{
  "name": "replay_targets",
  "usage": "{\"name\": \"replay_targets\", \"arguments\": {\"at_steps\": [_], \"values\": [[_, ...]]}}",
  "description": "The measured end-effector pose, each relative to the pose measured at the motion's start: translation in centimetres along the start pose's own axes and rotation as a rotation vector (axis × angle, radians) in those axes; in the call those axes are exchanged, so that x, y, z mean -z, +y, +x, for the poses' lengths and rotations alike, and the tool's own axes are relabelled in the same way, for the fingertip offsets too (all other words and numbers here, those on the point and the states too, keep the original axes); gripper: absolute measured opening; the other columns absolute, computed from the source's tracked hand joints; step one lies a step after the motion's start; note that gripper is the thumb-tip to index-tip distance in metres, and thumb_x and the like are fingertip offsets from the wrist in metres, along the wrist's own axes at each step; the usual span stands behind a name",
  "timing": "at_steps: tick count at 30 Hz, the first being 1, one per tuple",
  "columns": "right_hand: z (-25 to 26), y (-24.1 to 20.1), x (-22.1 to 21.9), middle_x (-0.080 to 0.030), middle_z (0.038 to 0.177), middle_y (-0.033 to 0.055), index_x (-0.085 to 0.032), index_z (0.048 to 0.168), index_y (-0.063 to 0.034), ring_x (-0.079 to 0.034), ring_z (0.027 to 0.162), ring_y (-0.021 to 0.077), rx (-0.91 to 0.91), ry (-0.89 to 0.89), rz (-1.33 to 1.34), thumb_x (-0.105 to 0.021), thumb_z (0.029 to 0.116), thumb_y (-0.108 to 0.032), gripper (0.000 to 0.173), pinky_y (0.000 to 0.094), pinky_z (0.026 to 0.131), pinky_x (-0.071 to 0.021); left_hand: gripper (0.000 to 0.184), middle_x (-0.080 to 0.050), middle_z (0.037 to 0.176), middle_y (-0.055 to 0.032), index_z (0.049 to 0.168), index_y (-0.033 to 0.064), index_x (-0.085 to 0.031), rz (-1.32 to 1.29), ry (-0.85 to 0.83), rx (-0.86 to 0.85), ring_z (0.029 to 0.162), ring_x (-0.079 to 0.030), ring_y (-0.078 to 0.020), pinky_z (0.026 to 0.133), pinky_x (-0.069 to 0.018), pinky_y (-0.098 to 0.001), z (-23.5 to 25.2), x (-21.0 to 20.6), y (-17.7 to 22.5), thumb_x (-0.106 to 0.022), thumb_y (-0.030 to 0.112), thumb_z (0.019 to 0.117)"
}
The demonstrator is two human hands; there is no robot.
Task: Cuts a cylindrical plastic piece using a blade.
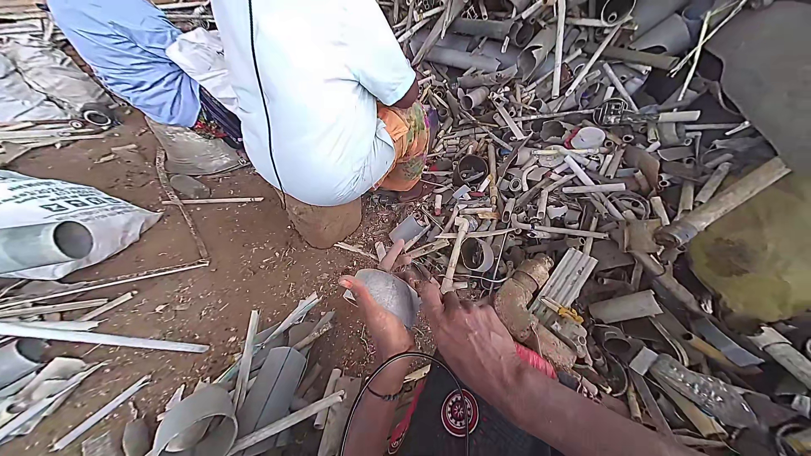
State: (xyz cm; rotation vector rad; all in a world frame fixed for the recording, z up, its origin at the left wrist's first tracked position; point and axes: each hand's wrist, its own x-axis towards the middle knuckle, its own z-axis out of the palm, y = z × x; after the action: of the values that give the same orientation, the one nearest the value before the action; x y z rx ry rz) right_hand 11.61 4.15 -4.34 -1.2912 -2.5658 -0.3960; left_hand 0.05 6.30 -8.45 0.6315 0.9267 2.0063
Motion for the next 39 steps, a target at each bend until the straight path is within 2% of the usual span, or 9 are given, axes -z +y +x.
{"name": "replay_targets", "arguments": {"at_steps": [5, 11, 18, 21, 25, 29, 32, 37, 39], "values": [[-0.3, -1.2, -0.2, -0.063, 0.069, 0.0115, -0.070, 0.118, -0.0041, -0.064, 0.050, 0.0236, 0.037, 0.054, -0.060, -0.066, 0.0881, -0.006, 0.030, 0.0309, 0.042, -0.0473, 0.101, -0.070, 0.106, -0.0035, 0.136, 0.0042, -0.058, -0.139, 0.062, 0.097, 0.072, -0.065, -0.0102, 0.059, -0.0539, -0.0237, 0.1, -0.1, 0.7, 0.008, 0.070, 0.0967], [1.0, -0.4, 0.7, -0.067, 0.071, 0.0118, -0.061, 0.127, -0.0047, -0.071, 0.064, 0.0330, -0.054, -0.200, 0.136, -0.044, 0.1096, -0.030, 0.035, 0.0428, 0.054, -0.0543, 0.103, -0.073, 0.099, -0.0069, 0.121, 0.0000, -0.065, -0.236, -0.015, 0.168, 0.080, -0.069, -0.0120, 0.067, -0.0575, -0.0251, -0.2, -0.2, 0.5, 0.005, 0.072, 0.0966], [1.8, -0.1, 1.2, -0.069, 0.078, 0.0148, -0.058, 0.131, -0.0063, -0.072, 0.074, 0.0368, -0.060, -0.325, 0.237, -0.039, 0.1116, -0.032, 0.038, 0.0472, 0.061, -0.0557, 0.097, -0.074, 0.088, -0.0062, 0.103, 0.0029, -0.067, -0.212, 0.048, 0.129, 0.077, -0.071, -0.0125, 0.066, -0.0593, -0.0260, -0.3, -0.4, 0.4, 0.005, 0.068, 0.0995], [1.2, -0.7, 0.9, -0.066, 0.068, 0.0114, -0.063, 0.122, -0.0061, -0.070, 0.062, 0.0328, 0.015, -0.225, 0.186, -0.046, 0.1077, -0.027, 0.030, 0.0426, 0.052, -0.0534, 0.103, -0.071, 0.079, -0.0048, 0.106, 0.0024, -0.069, -0.239, 0.085, 0.191, 0.065, -0.067, -0.0127, 0.056, -0.0564, -0.0269, -0.2, -0.6, 0.6, 0.007, 0.072, 0.0968], [2.3, 0.2, 1.3, -0.069, 0.079, 0.0157, -0.057, 0.132, -0.0065, -0.072, 0.076, 0.0381, -0.069, -0.337, 0.254, -0.037, 0.1119, -0.034, 0.039, 0.0482, 0.062, -0.0555, 0.098, -0.074, 0.088, -0.0082, 0.105, 0.0015, -0.066, -0.271, 0.066, 0.142, 0.081, -0.072, -0.0149, 0.071, -0.0600, -0.0287, -0.7, -0.9, 0.6, 0.004, 0.069, 0.0990], [1.5, -1.1, 1.8, -0.067, 0.074, 0.0131, -0.061, 0.124, -0.0049, -0.071, 0.069, 0.0336, 0.000, -0.331, 0.227, -0.044, 0.1091, -0.026, 0.031, 0.0434, 0.056, -0.0541, 0.113, -0.076, 0.091, -0.0071, 0.115, 0.0014, -0.068, -0.247, 0.015, 0.163, 0.066, -0.070, -0.0136, 0.056, -0.0563, -0.0278, -0.1, -0.1, 0.0, 0.011, 0.078, 0.0907], [2.8, 0.0, 2.3, -0.069, 0.087, 0.0181, -0.055, 0.133, -0.0051, -0.072, 0.082, 0.0390, -0.090, -0.441, 0.276, -0.036, 0.1124, -0.029, 0.036, 0.0493, 0.066, -0.0559, 0.106, -0.076, 0.097, -0.0100, 0.111, -0.0017, -0.066, -0.222, -0.037, 0.068, 0.088, -0.073, -0.0158, 0.075, -0.0600, -0.0290, -0.2, 0.0, -0.6, 0.007, 0.074, 0.0948], [2.0, -0.9, 2.7, -0.067, 0.081, 0.0159, -0.056, 0.124, -0.0047, -0.072, 0.077, 0.0367, -0.016, -0.455, 0.319, -0.040, 0.1105, -0.025, 0.029, 0.0466, 0.062, -0.0553, 0.112, -0.075, 0.086, -0.0080, 0.110, 0.0005, -0.068, -0.196, -0.058, 0.119, 0.064, -0.068, -0.0134, 0.055, -0.0562, -0.0270, 0.1, 0.2, -0.6, 0.010, 0.079, 0.0898], [2.7, -0.1, 2.3, -0.069, 0.084, 0.0174, -0.055, 0.130, -0.0053, -0.072, 0.079, 0.0386, -0.063, -0.431, 0.317, -0.037, 0.1120, -0.030, 0.035, 0.0494, 0.064, -0.0564, 0.105, -0.075, 0.089, -0.0084, 0.107, 0.0008, -0.068, -0.177, -0.040, 0.068, 0.078, -0.072, -0.0138, 0.067, -0.0597, -0.0275, -0.1, -0.1, -0.5, 0.006, 0.075, 0.0938]]}}
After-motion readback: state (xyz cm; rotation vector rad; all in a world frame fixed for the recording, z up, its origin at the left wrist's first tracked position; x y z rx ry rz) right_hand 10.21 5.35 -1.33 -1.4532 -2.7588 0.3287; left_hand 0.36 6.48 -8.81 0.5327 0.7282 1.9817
